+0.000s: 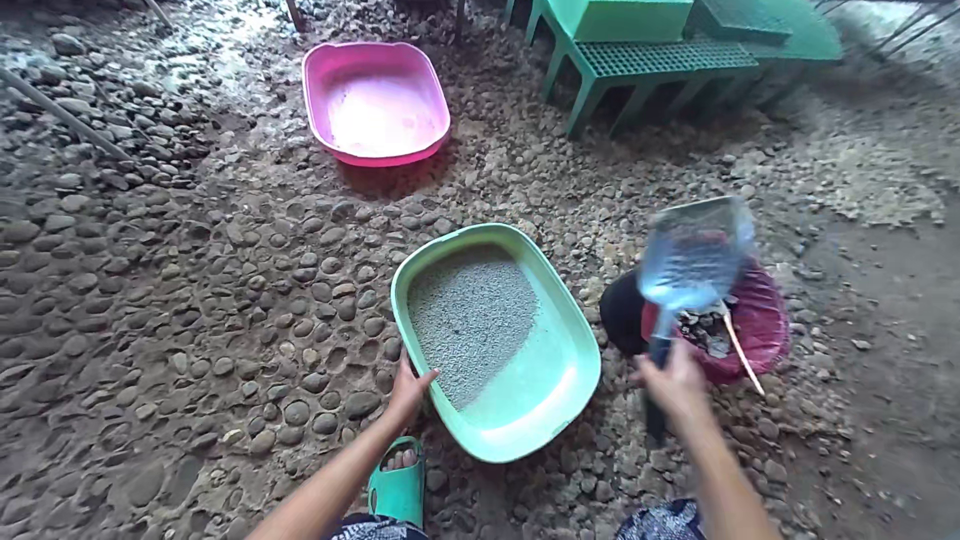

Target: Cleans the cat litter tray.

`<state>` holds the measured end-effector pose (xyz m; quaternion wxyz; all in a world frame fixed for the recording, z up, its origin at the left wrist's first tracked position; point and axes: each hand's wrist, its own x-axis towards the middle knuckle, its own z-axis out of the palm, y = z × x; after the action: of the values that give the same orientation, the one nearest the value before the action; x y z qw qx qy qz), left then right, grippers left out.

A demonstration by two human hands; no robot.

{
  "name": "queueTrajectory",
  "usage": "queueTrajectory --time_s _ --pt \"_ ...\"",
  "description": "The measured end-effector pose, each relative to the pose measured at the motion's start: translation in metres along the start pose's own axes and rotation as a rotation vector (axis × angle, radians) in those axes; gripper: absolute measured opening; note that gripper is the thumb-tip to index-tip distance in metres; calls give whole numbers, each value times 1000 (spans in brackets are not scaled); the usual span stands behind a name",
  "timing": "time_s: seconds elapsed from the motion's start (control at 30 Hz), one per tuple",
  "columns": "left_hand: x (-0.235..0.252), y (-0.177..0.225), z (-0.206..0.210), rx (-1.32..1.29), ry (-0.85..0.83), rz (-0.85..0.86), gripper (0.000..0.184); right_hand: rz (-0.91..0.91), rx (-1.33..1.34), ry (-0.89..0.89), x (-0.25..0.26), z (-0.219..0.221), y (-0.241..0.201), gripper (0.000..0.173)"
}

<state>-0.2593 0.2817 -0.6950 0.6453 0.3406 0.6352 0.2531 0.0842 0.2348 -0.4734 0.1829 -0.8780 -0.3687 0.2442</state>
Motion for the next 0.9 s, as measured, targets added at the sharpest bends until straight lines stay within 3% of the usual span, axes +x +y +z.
queueTrajectory --time_s 0.13,0.3,0.43,0.63,0.83,0.9 --pt "3 17 -1 93 2 34 93 34 3 -359 26 110 -32 48" --pt "3 18 -1 279 -69 -46 84 171 -174 -409 61 193 -89 63" --pt "8 21 -2 386 -112 -58 88 169 -48 -469 38 245 -119 60" --pt "10 25 2 427 -98 -79 89 11 -198 -685 -16 246 -118 55" --pt "-16 60 5 429 -80 -112 83 205 -7 -485 39 248 -125 56" --pt "-12 54 4 405 -92 -114 86 196 9 -498 28 255 -128 57"
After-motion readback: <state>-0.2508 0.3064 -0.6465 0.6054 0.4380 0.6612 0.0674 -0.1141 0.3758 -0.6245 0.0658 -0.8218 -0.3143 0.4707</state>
